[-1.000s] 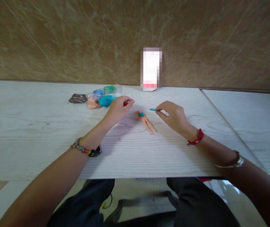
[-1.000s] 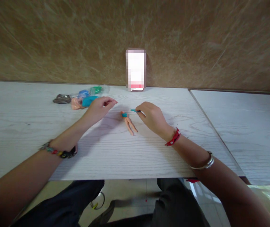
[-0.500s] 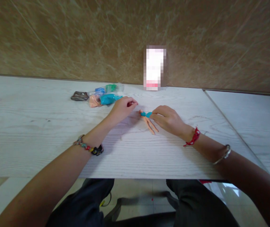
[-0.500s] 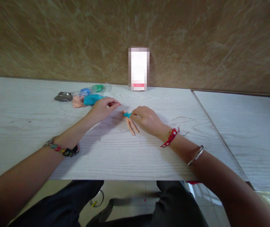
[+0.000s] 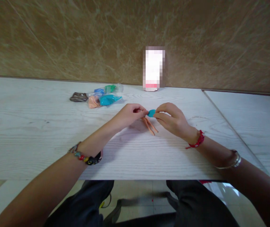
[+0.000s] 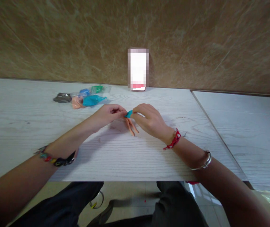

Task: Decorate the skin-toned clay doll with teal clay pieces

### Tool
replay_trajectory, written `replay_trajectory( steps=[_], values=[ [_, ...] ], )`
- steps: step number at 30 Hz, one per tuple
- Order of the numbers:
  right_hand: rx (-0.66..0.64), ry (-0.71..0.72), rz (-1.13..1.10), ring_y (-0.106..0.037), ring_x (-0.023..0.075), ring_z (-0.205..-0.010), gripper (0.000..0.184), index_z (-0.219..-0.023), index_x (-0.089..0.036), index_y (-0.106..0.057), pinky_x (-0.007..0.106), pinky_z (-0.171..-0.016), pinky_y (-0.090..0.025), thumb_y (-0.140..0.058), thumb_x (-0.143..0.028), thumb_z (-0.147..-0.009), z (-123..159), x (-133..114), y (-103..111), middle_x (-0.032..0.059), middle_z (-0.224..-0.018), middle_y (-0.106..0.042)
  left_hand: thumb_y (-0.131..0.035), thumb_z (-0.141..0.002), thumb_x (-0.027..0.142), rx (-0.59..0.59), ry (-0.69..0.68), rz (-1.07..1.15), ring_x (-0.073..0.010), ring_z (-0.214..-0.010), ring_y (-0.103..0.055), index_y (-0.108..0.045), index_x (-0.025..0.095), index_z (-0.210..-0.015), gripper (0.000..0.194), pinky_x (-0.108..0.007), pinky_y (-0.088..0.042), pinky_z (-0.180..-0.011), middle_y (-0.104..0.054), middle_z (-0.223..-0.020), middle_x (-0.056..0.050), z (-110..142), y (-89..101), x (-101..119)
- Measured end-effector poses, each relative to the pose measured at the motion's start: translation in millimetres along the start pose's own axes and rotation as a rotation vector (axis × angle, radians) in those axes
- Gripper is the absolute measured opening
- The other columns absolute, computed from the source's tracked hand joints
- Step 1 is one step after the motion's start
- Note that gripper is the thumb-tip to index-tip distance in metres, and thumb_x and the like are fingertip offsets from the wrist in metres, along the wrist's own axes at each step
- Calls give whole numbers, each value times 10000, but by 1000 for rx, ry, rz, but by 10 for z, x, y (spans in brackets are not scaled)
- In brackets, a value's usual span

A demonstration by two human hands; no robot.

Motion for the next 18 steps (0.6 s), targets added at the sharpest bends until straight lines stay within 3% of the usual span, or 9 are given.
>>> replay_trajectory(
  steps=[4,8,12,18],
  values=[
    [7,13,-12,-544,165,-863,194,-888,-263,-626,338,-745,-449,-465,-158,-865,-12,-9,30,35,-893,-609,-568,-774,270,-47,47,83,-87,-577,-484,-601,153,-670,160,-236,-372,-571,-574,-612,20,19,-37,1],
    [-24,-57,-34,-530,188,-976,159,-988,-241,-586,340,-758,-478,-536,-224,-838,-22,-8,21,74,-1033,-569,-560,-764,236,-23,-26,68,-93,-611,-499,-588,151,-672,128,-242,-386,-601,-584,-641,13,7,-50,15],
    [-60,-184,-159,-541,207,-975,469,-1157,-162,-514,323,-704,-502,-662,-342,-750,-28,13,-25,117,-1077,-561,-540,-772,253,3,-104,-40,-112,-635,-516,-601,146,-710,138,-256,-385,-613,-602,-658,2,-6,-68,-2],
    [-111,-269,-203,-573,139,-740,234,-992,-158,-634,276,-657,-476,-630,-278,-791,-46,22,-36,50,-856,-659,-540,-774,274,50,-150,-157,-102,-606,-470,-609,156,-713,150,-246,-345,-578,-578,-644,20,-8,-82,-15]
  ],
)
Point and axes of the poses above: each hand's wrist, its own z-axis away from the middle knuckle, its own y-axis out of the back of the hand, x = y × z, the point moved 3 cm from there along -z, towards the middle knuckle
